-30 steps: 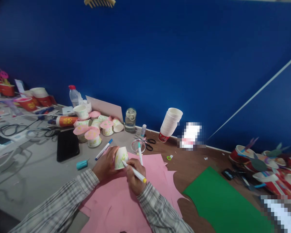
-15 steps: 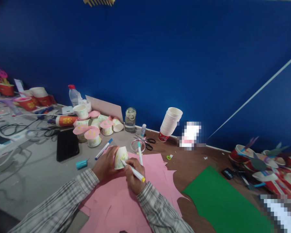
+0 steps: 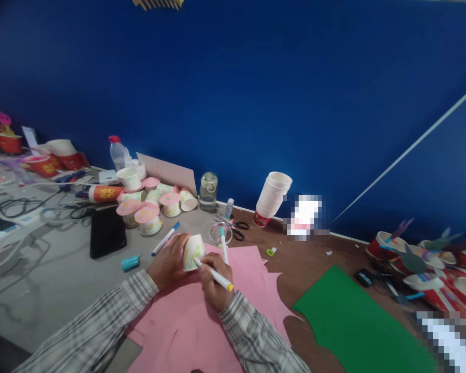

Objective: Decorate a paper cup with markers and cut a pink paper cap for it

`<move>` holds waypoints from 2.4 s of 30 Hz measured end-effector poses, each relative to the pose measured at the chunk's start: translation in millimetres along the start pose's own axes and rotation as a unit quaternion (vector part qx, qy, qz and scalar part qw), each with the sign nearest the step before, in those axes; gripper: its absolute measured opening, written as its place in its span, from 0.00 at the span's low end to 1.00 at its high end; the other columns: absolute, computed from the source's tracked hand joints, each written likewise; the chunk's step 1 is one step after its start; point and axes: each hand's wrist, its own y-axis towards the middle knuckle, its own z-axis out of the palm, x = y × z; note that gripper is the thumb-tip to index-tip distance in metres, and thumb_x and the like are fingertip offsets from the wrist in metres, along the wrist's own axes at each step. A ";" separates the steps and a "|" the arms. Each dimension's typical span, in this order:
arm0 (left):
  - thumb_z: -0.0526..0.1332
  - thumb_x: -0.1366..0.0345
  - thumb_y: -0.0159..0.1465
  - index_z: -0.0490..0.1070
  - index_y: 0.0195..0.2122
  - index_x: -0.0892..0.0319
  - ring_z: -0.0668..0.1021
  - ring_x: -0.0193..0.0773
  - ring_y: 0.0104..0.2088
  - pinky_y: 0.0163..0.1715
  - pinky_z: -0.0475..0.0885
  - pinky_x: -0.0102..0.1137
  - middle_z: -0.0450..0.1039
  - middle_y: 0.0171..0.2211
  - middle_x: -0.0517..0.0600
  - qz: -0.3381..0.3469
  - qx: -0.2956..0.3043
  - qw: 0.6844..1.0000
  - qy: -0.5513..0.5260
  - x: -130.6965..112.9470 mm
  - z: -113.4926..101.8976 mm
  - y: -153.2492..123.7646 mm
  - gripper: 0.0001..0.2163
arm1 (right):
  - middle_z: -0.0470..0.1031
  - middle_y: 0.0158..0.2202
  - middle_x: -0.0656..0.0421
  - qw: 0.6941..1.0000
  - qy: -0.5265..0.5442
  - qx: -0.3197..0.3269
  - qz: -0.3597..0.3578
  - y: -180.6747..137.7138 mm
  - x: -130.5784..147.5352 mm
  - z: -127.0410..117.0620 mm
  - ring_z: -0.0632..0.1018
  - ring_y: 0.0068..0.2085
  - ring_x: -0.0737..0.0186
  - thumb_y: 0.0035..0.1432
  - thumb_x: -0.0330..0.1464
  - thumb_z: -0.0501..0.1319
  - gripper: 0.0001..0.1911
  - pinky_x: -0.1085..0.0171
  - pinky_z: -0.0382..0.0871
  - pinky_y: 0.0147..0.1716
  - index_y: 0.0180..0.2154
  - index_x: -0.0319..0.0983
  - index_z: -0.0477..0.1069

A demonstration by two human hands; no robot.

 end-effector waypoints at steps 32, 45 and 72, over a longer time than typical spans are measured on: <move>0.63 0.53 0.45 0.51 0.51 0.57 0.72 0.53 0.43 0.36 0.72 0.45 0.67 0.43 0.58 0.027 -0.026 0.999 0.024 -4.1 -3.8 0.1 0.34 | 0.72 0.24 0.61 0.999 -0.023 0.002 -0.022 4.2 1.9 -0.6 0.73 0.22 0.64 0.53 0.31 0.55 0.06 0.69 0.67 0.22 0.30 0.39 0.70; 0.64 0.53 0.45 0.51 0.53 0.58 0.72 0.54 0.44 0.38 0.72 0.47 0.67 0.44 0.59 0.034 -0.035 0.998 0.035 1.0 -1.0 -0.9 0.36 | 0.73 0.25 0.60 1.000 -0.010 0.000 -0.015 4.4 -1.7 1.1 0.73 0.23 0.64 0.53 0.31 0.55 0.06 0.69 0.67 0.22 0.30 0.40 0.71; 0.64 0.53 0.44 0.51 0.52 0.57 0.72 0.55 0.44 0.39 0.72 0.46 0.67 0.45 0.59 0.018 -0.027 0.999 0.036 3.7 -0.3 -0.8 0.36 | 0.70 0.25 0.61 1.000 0.004 0.013 -0.022 4.5 0.2 -0.7 0.71 0.22 0.63 0.52 0.30 0.54 0.07 0.68 0.66 0.21 0.28 0.40 0.70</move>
